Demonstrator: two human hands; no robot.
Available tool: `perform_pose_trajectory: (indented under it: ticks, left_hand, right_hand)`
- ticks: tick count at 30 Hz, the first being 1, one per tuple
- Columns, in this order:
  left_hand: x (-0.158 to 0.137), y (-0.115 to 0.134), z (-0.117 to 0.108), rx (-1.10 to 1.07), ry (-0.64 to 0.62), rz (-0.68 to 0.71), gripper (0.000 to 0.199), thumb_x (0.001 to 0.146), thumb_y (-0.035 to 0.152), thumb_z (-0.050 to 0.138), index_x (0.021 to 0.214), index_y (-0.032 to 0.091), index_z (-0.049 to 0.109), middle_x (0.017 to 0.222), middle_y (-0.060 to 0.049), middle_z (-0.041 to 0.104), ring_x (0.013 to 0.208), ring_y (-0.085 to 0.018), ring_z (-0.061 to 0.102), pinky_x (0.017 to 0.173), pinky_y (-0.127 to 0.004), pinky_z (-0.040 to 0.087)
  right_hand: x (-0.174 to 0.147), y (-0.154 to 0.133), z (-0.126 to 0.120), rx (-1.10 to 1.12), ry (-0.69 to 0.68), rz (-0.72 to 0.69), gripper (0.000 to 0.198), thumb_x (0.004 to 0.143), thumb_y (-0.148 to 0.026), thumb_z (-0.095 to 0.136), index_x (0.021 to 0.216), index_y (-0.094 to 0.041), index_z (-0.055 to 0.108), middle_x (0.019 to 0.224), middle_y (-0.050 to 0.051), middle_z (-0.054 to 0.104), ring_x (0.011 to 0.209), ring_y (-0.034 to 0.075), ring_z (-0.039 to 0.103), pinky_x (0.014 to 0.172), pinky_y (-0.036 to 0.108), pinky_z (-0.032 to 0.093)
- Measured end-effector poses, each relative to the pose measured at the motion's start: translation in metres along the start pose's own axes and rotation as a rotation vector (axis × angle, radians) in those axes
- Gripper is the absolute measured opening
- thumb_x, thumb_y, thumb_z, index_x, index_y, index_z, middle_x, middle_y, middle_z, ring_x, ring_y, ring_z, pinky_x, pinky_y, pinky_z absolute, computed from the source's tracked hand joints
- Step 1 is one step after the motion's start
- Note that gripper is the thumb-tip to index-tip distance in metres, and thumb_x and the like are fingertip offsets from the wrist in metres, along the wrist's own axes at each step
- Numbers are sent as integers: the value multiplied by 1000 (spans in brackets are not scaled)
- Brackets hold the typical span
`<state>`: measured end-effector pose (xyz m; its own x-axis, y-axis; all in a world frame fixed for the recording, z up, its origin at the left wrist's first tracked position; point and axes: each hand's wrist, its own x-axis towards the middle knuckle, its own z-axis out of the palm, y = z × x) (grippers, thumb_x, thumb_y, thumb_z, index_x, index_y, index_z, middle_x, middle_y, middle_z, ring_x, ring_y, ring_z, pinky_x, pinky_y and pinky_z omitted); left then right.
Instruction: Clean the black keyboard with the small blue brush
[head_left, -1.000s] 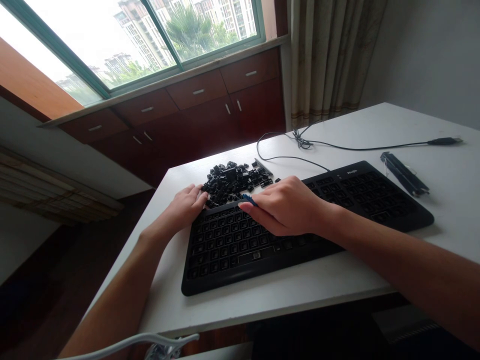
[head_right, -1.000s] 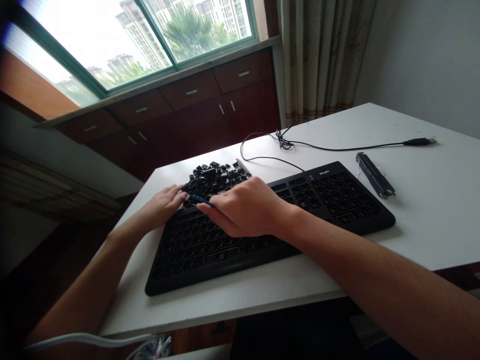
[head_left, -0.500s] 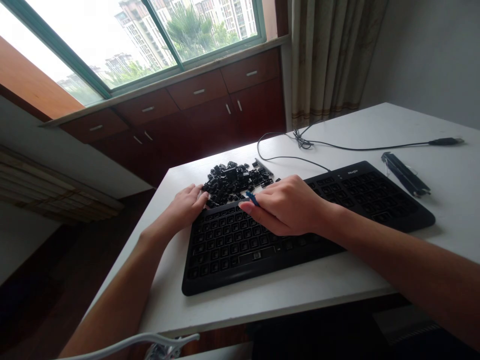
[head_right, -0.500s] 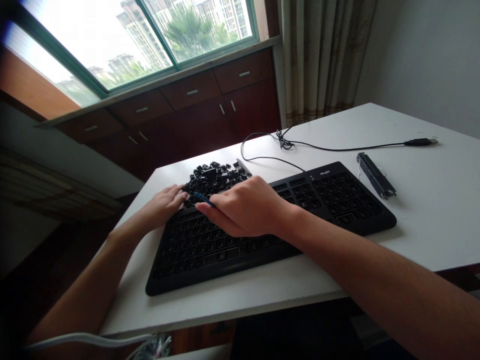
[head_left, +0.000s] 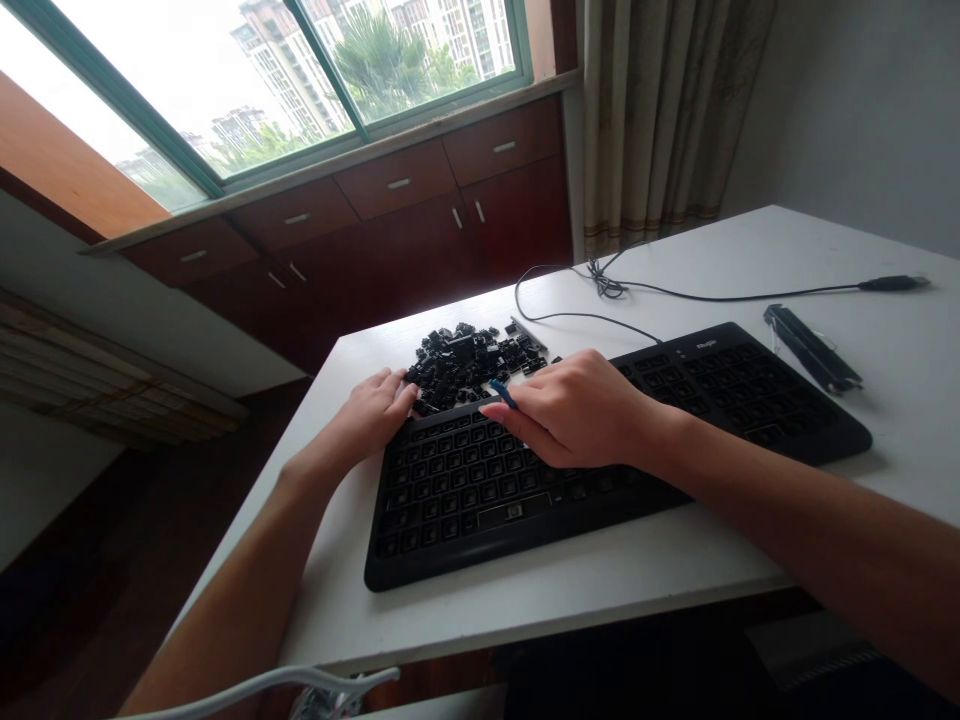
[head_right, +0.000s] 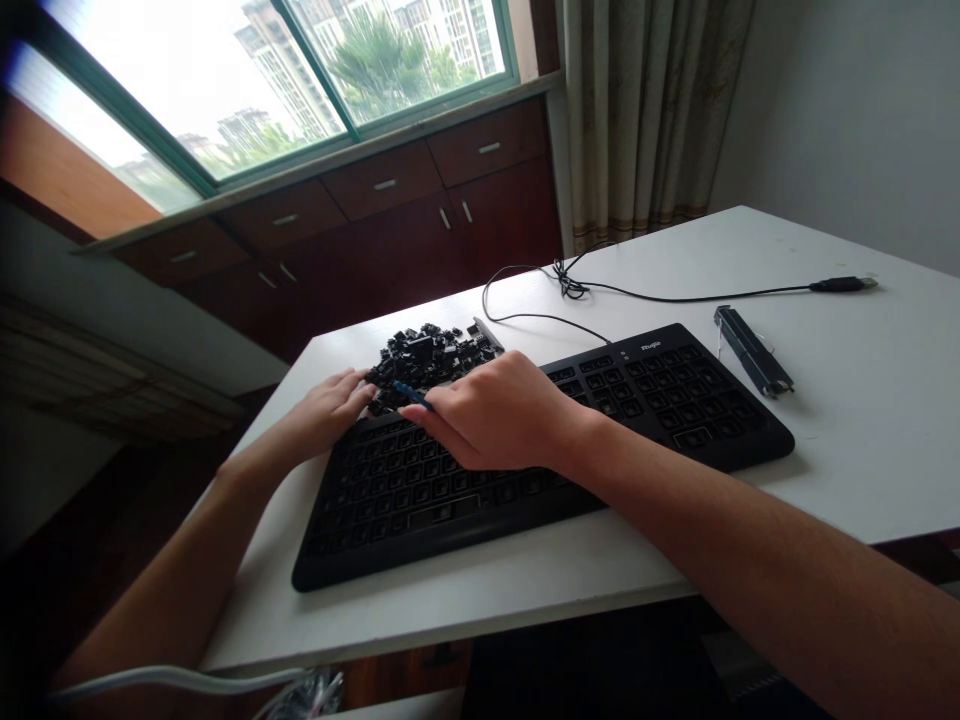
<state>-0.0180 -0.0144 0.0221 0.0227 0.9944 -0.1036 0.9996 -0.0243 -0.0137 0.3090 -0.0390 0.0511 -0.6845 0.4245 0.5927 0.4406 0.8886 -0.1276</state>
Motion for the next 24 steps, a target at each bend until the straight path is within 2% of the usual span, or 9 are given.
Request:
perform_pose_trajectory:
  ticks: [3, 8, 11, 14, 18, 24]
  left_hand:
    - [1, -1, 1, -12, -5, -7, 74, 94, 53, 17, 145, 4, 40, 153, -20, 44, 148, -31, 27, 119, -47, 23]
    - [1, -2, 2, -6, 11, -2, 72, 94, 54, 18, 145, 9, 41, 151, -17, 46, 147, -31, 29, 118, -48, 24]
    - [1, -1, 1, 2, 10, -1, 74, 94, 53, 18, 146, 6, 41, 150, -18, 46, 147, -32, 29, 118, -48, 24]
    - [0, 0, 0, 6, 2, -7, 75, 94, 53, 18, 147, 3, 39, 152, -20, 44, 147, -31, 29, 119, -46, 24]
    - [0, 0, 0, -13, 11, -7, 73, 94, 54, 19, 146, 8, 41, 152, -17, 45, 147, -31, 30, 118, -47, 24]
    - [1, -3, 2, -14, 15, -2, 73, 93, 53, 19, 144, 7, 43, 153, -18, 44, 147, -33, 29, 118, -48, 25]
  right_hand:
    - [0, 0, 0, -6, 4, 7, 53, 104, -44, 29, 70, -16, 59, 56, -1, 57, 49, 9, 44, 51, 28, 18]
    - [0, -1, -1, 28, 53, -7, 52, 104, -43, 32, 67, -16, 58, 54, -3, 54, 47, 8, 41, 51, 27, 18]
    - [0, -1, -1, 46, 78, -16, 52, 103, -42, 34, 64, -17, 56, 51, -4, 50, 46, 8, 38, 50, 26, 17]
    - [0, -1, -2, 63, 72, -30, 52, 103, -43, 34, 63, -17, 55, 51, -4, 48, 46, 7, 36, 50, 26, 17]
    - [0, -1, -2, 74, 49, -43, 54, 103, -43, 32, 62, -16, 54, 50, -4, 46, 46, 7, 34, 50, 26, 16]
    - [0, -1, -2, 65, 31, -26, 53, 103, -42, 32, 63, -16, 55, 52, -3, 49, 47, 7, 36, 50, 27, 17]
